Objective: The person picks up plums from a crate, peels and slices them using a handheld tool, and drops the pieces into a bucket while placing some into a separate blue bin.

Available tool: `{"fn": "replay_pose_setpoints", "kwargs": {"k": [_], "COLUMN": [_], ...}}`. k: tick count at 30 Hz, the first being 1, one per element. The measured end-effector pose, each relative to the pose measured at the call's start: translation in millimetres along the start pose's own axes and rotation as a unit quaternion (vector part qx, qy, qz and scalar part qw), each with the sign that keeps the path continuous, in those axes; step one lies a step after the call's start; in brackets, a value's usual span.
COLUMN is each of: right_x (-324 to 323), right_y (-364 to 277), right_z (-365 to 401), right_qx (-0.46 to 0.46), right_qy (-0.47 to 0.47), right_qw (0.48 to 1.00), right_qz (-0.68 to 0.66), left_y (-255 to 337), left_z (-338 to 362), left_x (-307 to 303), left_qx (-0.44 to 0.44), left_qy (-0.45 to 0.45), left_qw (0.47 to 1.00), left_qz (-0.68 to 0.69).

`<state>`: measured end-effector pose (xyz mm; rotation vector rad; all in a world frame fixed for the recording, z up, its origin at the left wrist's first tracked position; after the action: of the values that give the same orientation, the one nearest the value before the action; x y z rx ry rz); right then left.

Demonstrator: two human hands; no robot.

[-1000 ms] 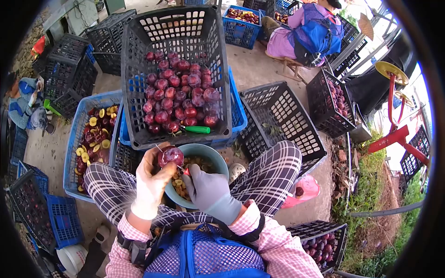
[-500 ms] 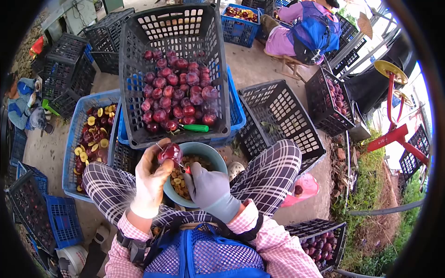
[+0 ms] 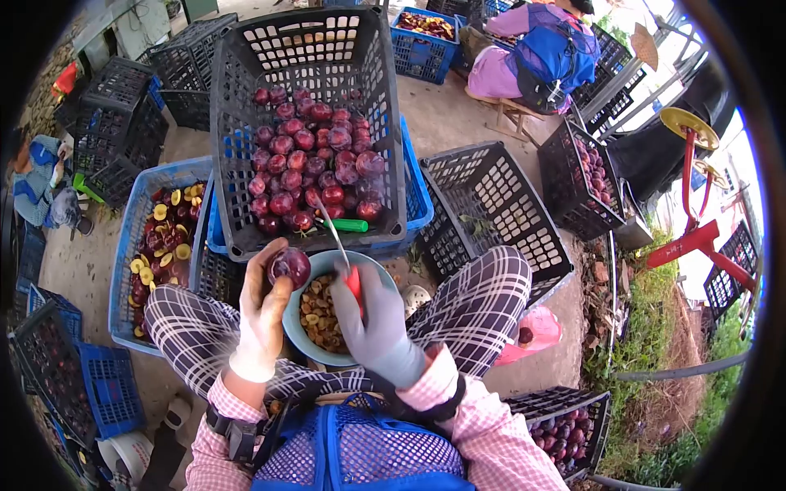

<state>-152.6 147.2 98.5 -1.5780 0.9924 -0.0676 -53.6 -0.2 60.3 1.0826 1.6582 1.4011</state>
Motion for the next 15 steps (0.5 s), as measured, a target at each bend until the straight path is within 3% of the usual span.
{"fn": "replay_pose_setpoints", "kwargs": {"k": [2, 3, 4, 7, 9, 10, 12, 13, 14, 15], "right_x": [9, 15, 24, 25, 28, 27, 26, 24, 21, 21], "right_y": [19, 22, 29, 14, 6, 5, -3, -4, -6, -16], "right_z": [-18, -24, -26, -29, -29, -30, -31, -32, -34, -34], "right_qx": [0.055, 0.090, 0.072, 0.077, -0.021, -0.021, -0.045, -0.061, -0.060, -0.136], "right_qy": [-0.040, -0.090, -0.067, -0.088, -0.047, -0.049, -0.093, -0.101, -0.101, -0.118], "right_qw": [0.992, 0.986, 0.985, 0.990, 0.999, 0.999, 0.991, 0.988, 0.988, 0.972], "right_qz": [-0.110, -0.105, -0.145, -0.073, 0.013, 0.012, 0.080, 0.103, 0.105, 0.154], "left_y": [7, 4, 1, -1, 4, -1, 10, 0, -10, -34], "left_z": [2, 4, 5, 4, 3, 1, -2, 3, 5, 3], "left_x": [13, 17, 20, 23, 26, 24, 24, 26, 26, 34], "left_qx": [0.048, 0.060, 0.072, 0.035, -0.035, -0.035, 0.094, 0.014, 0.014, 0.024], "left_qy": [-0.068, -0.066, -0.063, -0.015, 0.037, 0.039, 0.061, 0.085, 0.085, -0.015], "left_qw": [0.988, 0.984, 0.981, 0.997, 0.999, 0.999, 0.984, 0.996, 0.996, 0.959], "left_qz": [-0.134, -0.152, -0.171, -0.070, 0.000, 0.000, -0.138, 0.033, 0.035, 0.283]}}
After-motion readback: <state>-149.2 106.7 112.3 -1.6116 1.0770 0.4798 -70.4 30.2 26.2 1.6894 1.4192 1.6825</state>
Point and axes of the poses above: each hand's wrist, its own z-axis away from the middle knuckle, its own x-axis out of the palm, y = z × x, the point moved 5 cm from there along -z, towards the middle knuckle, and after that the axes turned 15 degrees about -y, right-handed, at the moved point
